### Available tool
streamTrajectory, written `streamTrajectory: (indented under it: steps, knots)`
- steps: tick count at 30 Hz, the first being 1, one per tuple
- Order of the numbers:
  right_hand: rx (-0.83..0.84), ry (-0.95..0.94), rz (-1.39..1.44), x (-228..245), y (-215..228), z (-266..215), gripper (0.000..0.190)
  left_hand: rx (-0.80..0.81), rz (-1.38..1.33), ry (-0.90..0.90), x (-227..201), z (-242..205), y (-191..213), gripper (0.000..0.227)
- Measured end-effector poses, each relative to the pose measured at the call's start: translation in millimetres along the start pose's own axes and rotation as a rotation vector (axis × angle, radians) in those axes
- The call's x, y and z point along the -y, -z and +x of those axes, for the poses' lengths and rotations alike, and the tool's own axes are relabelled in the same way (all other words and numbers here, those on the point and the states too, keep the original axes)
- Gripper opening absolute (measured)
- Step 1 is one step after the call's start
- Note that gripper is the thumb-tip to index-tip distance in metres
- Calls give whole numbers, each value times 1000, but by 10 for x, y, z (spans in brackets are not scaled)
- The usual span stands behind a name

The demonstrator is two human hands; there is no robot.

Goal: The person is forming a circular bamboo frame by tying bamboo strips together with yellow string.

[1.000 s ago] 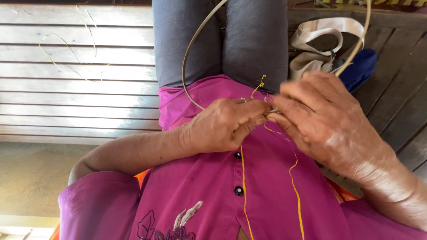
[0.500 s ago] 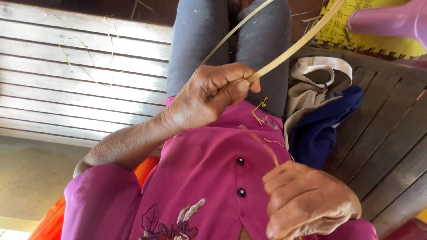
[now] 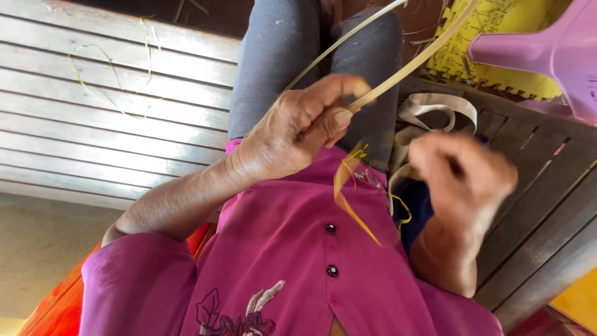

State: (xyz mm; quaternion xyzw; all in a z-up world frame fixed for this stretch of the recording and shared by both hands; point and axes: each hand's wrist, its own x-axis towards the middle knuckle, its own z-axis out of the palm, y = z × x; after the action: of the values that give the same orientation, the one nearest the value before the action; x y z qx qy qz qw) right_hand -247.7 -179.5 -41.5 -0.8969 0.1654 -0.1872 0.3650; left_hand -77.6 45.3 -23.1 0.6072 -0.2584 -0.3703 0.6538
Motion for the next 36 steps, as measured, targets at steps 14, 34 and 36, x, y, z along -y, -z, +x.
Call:
streamTrajectory:
  steps: [14,34,36]
  knots:
    - [99,-143,102,-481,579,411,9,-11,-18,-6,0,85,141,16]
    - [116,-214,638,-378,118,708,20,-5,-95,26,89,120,157,19]
    - [114,-238,661,-303,139,720,20,-4,-97,33,71,134,174,19]
